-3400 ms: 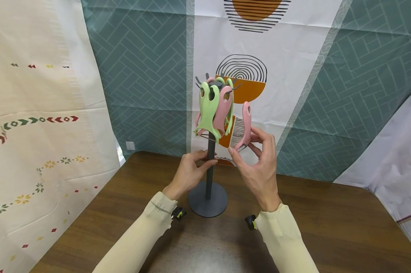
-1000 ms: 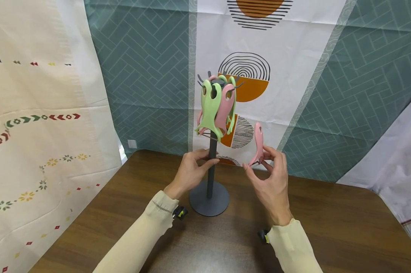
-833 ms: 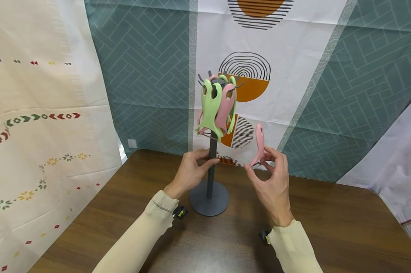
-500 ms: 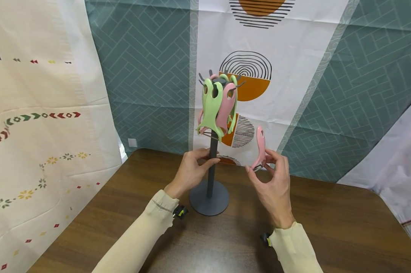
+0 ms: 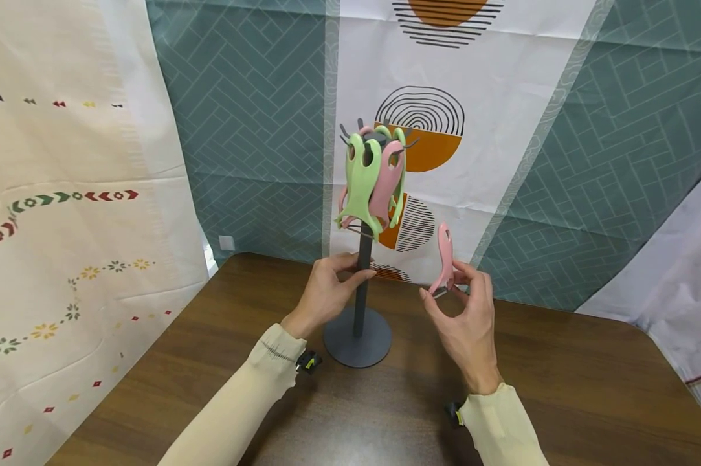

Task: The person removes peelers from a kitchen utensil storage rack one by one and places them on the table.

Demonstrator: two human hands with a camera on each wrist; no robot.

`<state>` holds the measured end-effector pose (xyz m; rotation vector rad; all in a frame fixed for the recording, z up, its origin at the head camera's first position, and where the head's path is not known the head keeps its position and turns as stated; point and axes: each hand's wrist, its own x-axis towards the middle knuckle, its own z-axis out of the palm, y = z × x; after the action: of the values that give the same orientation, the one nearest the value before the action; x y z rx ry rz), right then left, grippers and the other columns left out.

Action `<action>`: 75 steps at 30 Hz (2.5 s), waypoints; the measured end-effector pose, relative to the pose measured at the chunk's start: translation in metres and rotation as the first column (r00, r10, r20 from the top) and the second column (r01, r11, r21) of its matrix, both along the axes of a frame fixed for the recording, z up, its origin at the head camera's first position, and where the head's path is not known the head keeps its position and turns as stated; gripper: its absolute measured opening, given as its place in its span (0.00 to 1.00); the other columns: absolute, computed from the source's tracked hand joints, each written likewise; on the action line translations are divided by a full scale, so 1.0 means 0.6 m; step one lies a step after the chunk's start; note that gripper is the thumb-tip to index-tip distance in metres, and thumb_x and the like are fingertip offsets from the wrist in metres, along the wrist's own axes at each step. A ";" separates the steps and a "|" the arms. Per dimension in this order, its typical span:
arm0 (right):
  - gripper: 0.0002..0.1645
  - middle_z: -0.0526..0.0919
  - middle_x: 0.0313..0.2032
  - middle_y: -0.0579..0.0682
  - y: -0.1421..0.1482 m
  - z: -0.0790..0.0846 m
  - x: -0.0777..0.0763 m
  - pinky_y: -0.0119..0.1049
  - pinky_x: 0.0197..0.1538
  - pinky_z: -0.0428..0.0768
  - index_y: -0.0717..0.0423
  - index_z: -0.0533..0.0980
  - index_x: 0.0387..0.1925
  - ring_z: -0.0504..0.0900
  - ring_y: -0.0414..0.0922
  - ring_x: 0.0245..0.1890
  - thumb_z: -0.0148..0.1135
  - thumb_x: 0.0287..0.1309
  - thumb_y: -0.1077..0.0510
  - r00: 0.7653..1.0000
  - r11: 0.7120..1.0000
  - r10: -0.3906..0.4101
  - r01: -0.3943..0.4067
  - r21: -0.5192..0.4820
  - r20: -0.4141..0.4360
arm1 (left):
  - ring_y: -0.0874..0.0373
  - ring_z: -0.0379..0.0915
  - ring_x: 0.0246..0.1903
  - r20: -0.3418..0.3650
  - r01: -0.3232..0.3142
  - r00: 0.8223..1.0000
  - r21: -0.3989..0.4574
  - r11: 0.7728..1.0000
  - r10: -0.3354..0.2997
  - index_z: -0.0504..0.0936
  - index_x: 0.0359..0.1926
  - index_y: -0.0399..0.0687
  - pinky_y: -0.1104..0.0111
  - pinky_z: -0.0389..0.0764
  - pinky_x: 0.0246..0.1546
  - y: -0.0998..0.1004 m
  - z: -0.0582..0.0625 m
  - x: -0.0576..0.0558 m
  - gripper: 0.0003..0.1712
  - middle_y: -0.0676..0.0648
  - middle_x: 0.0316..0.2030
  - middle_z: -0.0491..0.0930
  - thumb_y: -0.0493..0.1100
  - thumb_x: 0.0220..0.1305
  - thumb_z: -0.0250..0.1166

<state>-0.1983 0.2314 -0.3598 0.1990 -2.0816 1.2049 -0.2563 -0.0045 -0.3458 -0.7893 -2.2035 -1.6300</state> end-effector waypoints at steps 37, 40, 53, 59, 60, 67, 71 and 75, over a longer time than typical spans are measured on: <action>0.44 0.74 0.50 0.51 0.011 -0.044 0.001 0.12 0.55 0.73 0.54 0.70 0.67 0.72 0.38 0.51 0.81 0.49 0.62 0.996 0.998 -0.061 0.060 0.013 0.073 | 0.55 0.85 0.41 -0.011 -0.007 1.000 0.006 1.000 0.008 0.86 0.56 0.43 0.72 0.86 0.38 -0.001 -0.003 0.001 0.18 0.45 0.38 0.88 0.40 0.66 0.70; 0.44 0.74 0.50 0.51 0.011 -0.047 0.001 0.11 0.55 0.72 0.55 0.70 0.67 0.72 0.39 0.50 0.80 0.49 0.61 0.994 0.998 -0.069 0.068 0.018 0.080 | 0.54 0.85 0.42 -0.011 -0.005 1.000 0.005 1.000 0.005 0.86 0.55 0.43 0.72 0.86 0.39 -0.001 -0.003 0.001 0.18 0.45 0.39 0.88 0.41 0.66 0.70; 0.47 0.73 0.48 0.55 0.016 -0.061 -0.003 0.10 0.55 0.70 0.53 0.67 0.71 0.74 0.39 0.47 0.79 0.51 0.59 0.988 0.992 -0.110 0.103 0.068 0.107 | 0.47 0.88 0.40 -0.003 0.005 1.000 0.015 1.000 -0.005 0.86 0.56 0.42 0.73 0.85 0.37 0.000 -0.001 0.000 0.18 0.44 0.39 0.88 0.41 0.66 0.70; 0.51 0.72 0.47 0.57 0.020 -0.069 -0.006 0.10 0.55 0.72 0.50 0.65 0.74 0.73 0.41 0.46 0.79 0.50 0.62 0.994 0.996 -0.074 0.069 0.065 0.079 | 0.46 0.88 0.41 0.007 0.013 1.000 0.018 1.000 -0.013 0.85 0.57 0.41 0.69 0.86 0.38 0.000 0.001 0.000 0.19 0.43 0.40 0.88 0.41 0.66 0.70; 0.51 0.72 0.47 0.56 0.020 -0.071 -0.006 0.10 0.54 0.72 0.50 0.65 0.74 0.73 0.40 0.46 0.79 0.50 0.62 0.994 0.995 -0.077 0.071 0.070 0.076 | 0.46 0.88 0.41 0.008 0.014 1.000 0.020 1.000 -0.014 0.85 0.57 0.41 0.69 0.87 0.39 0.000 0.001 0.001 0.19 0.42 0.40 0.88 0.41 0.66 0.70; 0.52 0.72 0.45 0.56 0.021 -0.079 -0.008 0.10 0.54 0.71 0.51 0.65 0.75 0.71 0.41 0.44 0.80 0.50 0.62 0.994 0.994 -0.072 0.065 0.087 0.081 | 0.49 0.89 0.40 0.015 0.003 1.000 0.026 1.000 -0.004 0.86 0.56 0.41 0.73 0.85 0.37 0.000 -0.001 0.001 0.18 0.43 0.39 0.88 0.39 0.66 0.70; 0.53 0.71 0.45 0.57 0.022 -0.081 -0.009 0.09 0.54 0.71 0.50 0.65 0.75 0.70 0.42 0.44 0.80 0.49 0.62 0.994 0.993 -0.074 0.066 0.098 0.079 | 0.49 0.89 0.40 0.019 0.008 1.000 0.029 1.000 -0.009 0.86 0.55 0.41 0.74 0.85 0.37 0.000 -0.001 0.001 0.18 0.43 0.39 0.87 0.39 0.66 0.70; 0.53 0.72 0.46 0.57 0.023 -0.083 -0.008 0.09 0.54 0.71 0.47 0.64 0.76 0.70 0.42 0.44 0.80 0.50 0.62 0.994 0.992 -0.074 0.065 0.105 0.082 | 0.48 0.88 0.41 0.010 0.005 1.000 0.024 1.000 -0.006 0.86 0.56 0.41 0.74 0.85 0.37 -0.001 -0.002 0.001 0.18 0.43 0.39 0.87 0.39 0.66 0.70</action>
<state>-0.2029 0.2453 -0.4097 0.1225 -2.2086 1.0834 -0.2558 -0.0048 -0.3468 -0.7828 -2.1864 -1.6635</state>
